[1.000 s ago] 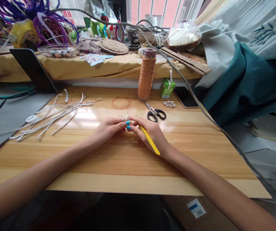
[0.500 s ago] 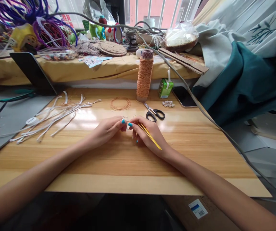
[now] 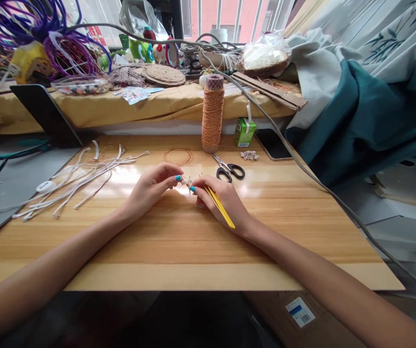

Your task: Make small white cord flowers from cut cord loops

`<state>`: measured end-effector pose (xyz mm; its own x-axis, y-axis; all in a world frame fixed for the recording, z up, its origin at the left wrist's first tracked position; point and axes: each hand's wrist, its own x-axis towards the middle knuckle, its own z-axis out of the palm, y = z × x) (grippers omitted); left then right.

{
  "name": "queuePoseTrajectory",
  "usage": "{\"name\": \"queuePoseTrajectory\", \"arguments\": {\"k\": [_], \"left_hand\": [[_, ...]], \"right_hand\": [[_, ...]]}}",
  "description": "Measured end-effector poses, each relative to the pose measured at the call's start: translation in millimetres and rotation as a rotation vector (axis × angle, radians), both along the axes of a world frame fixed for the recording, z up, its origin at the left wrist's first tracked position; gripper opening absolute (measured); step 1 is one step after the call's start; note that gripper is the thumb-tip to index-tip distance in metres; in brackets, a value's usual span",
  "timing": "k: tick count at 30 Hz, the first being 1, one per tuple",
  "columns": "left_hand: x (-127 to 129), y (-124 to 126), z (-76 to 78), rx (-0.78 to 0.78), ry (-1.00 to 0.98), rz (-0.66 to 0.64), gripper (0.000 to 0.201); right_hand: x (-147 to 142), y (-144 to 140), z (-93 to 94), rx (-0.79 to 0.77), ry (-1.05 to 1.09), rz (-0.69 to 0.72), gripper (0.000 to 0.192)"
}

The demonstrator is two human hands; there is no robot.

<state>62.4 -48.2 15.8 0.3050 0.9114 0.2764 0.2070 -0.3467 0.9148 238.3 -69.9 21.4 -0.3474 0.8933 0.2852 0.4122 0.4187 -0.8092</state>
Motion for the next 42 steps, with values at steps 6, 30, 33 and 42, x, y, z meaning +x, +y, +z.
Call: {"name": "queuePoseTrajectory", "arguments": {"k": [6, 30, 33, 42], "left_hand": [[0.6, 1.4, 1.0, -0.142, -0.128, -0.048, 0.013], [-0.2, -2.4, 0.6, -0.136, -0.039, -0.211, 0.019], [2.0, -3.0, -1.0, -0.154, -0.059, -0.211, 0.017], [-2.2, -1.3, 3.0, -0.167, -0.001, -0.192, 0.019]], "right_hand": [[1.3, 1.1, -3.3, -0.187, 0.138, 0.024, 0.019], [4.6, 6.2, -8.1, -0.329, 0.166, 0.124, 0.02], [6.0, 6.5, -10.2, -0.292, 0.123, 0.115, 0.021], [5.9, 3.1, -6.8, -0.248, 0.048, 0.055, 0.025]]}}
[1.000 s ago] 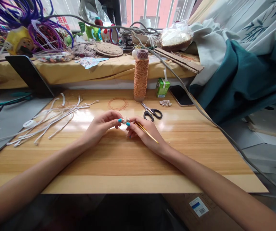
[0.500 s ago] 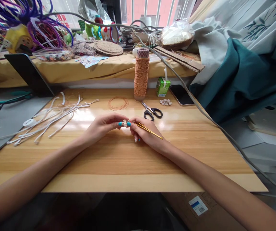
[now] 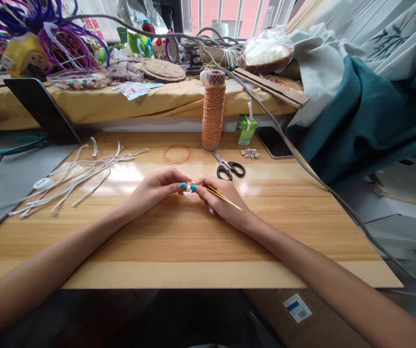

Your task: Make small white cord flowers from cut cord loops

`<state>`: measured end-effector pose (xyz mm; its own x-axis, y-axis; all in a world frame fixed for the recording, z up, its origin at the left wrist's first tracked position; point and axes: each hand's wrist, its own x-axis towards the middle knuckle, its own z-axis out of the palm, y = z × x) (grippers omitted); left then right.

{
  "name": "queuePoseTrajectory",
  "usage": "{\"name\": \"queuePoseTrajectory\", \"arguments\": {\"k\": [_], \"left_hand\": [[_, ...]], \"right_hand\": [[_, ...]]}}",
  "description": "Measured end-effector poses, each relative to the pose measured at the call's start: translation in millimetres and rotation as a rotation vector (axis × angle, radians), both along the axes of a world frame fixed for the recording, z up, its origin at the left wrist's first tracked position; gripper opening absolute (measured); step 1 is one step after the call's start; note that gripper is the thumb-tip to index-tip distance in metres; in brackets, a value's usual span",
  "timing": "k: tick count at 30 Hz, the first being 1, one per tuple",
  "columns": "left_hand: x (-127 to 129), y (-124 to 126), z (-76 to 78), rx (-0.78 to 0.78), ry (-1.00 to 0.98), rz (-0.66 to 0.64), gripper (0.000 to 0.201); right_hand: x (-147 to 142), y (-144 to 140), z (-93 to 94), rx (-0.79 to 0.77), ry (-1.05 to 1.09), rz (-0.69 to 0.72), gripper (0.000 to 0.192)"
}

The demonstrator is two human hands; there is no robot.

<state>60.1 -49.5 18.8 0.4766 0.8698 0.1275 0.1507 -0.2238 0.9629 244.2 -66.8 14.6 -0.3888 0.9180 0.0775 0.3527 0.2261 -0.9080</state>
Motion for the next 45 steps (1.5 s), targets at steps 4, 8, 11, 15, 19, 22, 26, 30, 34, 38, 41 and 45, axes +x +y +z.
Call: {"name": "queuePoseTrajectory", "arguments": {"k": [4, 8, 11, 15, 19, 22, 26, 30, 34, 38, 41, 45], "left_hand": [[-4.8, 2.3, 11.5, 0.057, 0.136, -0.01, 0.021], [-4.8, 3.2, 18.9, 0.151, 0.289, 0.03, 0.016], [-4.7, 3.9, 17.6, 0.089, 0.263, 0.02, 0.013], [-5.2, 5.6, 9.2, -0.132, 0.124, -0.012, 0.012], [-4.1, 5.7, 1.8, -0.358, -0.042, -0.027, 0.011], [-2.4, 4.5, 0.7, -0.464, -0.131, -0.028, 0.01], [-0.3, 2.6, 1.5, -0.566, -0.183, -0.009, 0.01], [0.7, 1.3, 2.9, -0.604, -0.19, -0.002, 0.01], [0.2, 0.7, 5.1, -0.61, -0.161, -0.017, 0.01], [-0.6, 0.4, 5.9, -0.605, -0.134, -0.036, 0.009], [-0.8, 0.6, 4.3, -0.607, -0.125, -0.048, 0.007], [-2.1, 2.7, 0.8, -0.575, -0.131, -0.081, 0.011]], "right_hand": [[-1.1, 0.9, 2.0, 0.034, -0.031, -0.012, 0.027], [-1.6, 0.0, 3.8, 0.09, -0.083, -0.032, 0.026], [-2.3, -2.2, 6.8, 0.135, -0.128, -0.031, 0.023], [-3.4, -4.0, 9.0, 0.185, -0.151, -0.034, 0.021], [-3.2, -3.8, 6.5, 0.24, -0.167, -0.044, 0.019], [-2.6, -3.3, 3.5, 0.301, -0.165, -0.032, 0.018], [-2.4, -3.4, 1.3, 0.362, -0.156, -0.022, 0.016], [-2.6, -4.4, 1.7, 0.396, -0.147, -0.023, 0.016], [-2.5, -5.5, 2.6, 0.412, -0.162, -0.02, 0.016], [-2.7, -5.2, 2.5, 0.428, -0.187, -0.012, 0.017], [-3.2, -4.2, 2.5, 0.448, -0.207, -0.004, 0.017], [-2.8, -3.0, 3.1, 0.347, -0.217, -0.002, 0.018]]}}
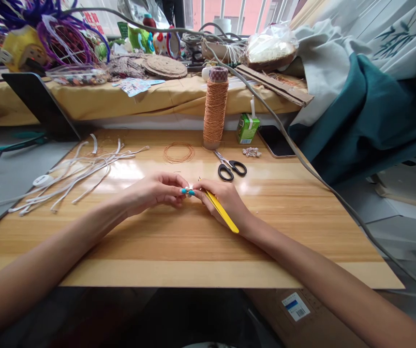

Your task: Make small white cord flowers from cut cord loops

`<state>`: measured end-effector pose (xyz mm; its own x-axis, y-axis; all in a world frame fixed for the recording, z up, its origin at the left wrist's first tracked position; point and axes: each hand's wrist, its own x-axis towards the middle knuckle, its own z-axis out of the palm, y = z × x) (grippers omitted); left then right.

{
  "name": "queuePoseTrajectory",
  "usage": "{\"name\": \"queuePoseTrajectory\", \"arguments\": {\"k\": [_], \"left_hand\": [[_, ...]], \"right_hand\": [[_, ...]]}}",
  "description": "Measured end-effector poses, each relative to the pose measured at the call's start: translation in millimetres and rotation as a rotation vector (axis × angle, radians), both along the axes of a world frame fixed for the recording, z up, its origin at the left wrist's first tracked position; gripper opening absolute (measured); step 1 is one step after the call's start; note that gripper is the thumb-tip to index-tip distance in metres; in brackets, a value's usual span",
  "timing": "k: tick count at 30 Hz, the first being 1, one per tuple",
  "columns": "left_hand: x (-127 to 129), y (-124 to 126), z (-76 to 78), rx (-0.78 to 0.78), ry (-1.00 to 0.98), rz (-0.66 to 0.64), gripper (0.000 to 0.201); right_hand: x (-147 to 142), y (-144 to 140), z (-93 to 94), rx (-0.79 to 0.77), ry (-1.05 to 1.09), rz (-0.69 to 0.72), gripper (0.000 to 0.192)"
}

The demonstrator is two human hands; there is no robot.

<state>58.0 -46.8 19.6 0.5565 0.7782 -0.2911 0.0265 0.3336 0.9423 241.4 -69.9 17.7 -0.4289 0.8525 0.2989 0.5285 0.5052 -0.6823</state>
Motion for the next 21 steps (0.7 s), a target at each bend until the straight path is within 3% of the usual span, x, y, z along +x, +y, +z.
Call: {"name": "queuePoseTrajectory", "arguments": {"k": [4, 8, 17, 21], "left_hand": [[-3.0, 2.2, 2.4, 0.183, -0.002, -0.071, 0.02], [-3.4, 0.2, 10.9, 0.498, 0.15, -0.079, 0.017], [-3.6, -3.0, 3.2, 1.328, 0.628, -0.054, 0.013], [-5.0, -2.4, -1.9, 1.536, 0.724, -0.059, 0.014]], "right_hand": [[2.6, 2.3, 0.9, -0.261, 0.086, 0.005, 0.023], [4.3, 5.0, 2.9, -0.399, 0.19, 0.007, 0.023], [3.8, 5.5, 1.4, -0.385, 0.15, 0.02, 0.025], [3.2, 5.3, 2.0, -0.327, 0.086, 0.036, 0.026]]}}
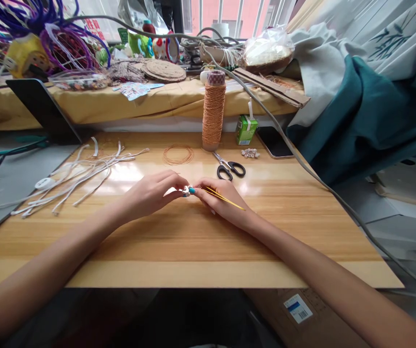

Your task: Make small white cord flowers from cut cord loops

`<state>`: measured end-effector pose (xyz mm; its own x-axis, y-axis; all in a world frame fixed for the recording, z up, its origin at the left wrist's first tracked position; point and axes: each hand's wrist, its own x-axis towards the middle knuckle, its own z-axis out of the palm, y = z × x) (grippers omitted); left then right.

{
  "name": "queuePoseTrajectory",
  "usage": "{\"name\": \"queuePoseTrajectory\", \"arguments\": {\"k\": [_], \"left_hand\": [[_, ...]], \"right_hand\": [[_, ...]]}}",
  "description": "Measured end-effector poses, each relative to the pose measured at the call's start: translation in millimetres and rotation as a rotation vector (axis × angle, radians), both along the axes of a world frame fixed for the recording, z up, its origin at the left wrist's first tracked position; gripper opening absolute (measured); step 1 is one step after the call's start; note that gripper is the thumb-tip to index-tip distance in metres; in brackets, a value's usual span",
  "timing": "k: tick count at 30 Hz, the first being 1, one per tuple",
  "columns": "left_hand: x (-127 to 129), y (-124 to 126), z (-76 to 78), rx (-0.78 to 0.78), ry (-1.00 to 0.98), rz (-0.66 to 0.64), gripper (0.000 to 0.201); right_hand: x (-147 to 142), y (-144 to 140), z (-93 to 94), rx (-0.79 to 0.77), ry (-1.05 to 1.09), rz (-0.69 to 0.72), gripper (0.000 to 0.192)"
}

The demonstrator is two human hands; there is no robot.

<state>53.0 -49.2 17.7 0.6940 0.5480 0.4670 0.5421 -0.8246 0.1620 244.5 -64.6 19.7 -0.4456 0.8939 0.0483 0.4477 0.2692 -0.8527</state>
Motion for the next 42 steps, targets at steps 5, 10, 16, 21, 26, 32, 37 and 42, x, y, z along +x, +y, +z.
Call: {"name": "queuePoseTrajectory", "arguments": {"k": [5, 10, 16, 21, 26, 32, 37, 42], "left_hand": [[1.1, -1.6, -2.1, 0.05, 0.051, 0.037, 0.018], [1.2, -4.3, -0.5, -0.041, 0.074, 0.064, 0.021], [3.3, -6.0, -4.0, -0.093, 0.033, 0.089, 0.019], [4.1, -3.7, 4.5, -0.388, -0.082, 0.121, 0.011], [-3.9, 1.5, 25.2, -0.68, -0.113, 0.096, 0.016], [-5.7, 2.4, 28.0, -0.742, -0.101, 0.14, 0.019], [-4.8, 6.3, 19.8, -0.811, -0.215, 0.166, 0.018], [-3.9, 8.0, 14.4, -0.877, -0.328, 0.175, 0.018]], "right_hand": [[-0.9, -0.3, 2.5, 0.064, -0.056, 0.008, 0.024], [-0.9, -0.8, 2.8, 0.095, -0.069, 0.024, 0.024], [0.4, -0.6, 1.5, 0.107, -0.084, 0.021, 0.024], [0.5, -1.6, 2.0, 0.045, -0.063, 0.014, 0.025], [-0.1, -2.0, 1.6, 0.046, -0.042, 0.0, 0.027], [3.3, -0.2, 0.4, 0.003, -0.024, 0.058, 0.027], [7.2, 4.2, 3.6, -0.068, -0.022, 0.168, 0.025], [6.3, 5.3, 0.7, -0.135, 0.037, 0.129, 0.024]]}}
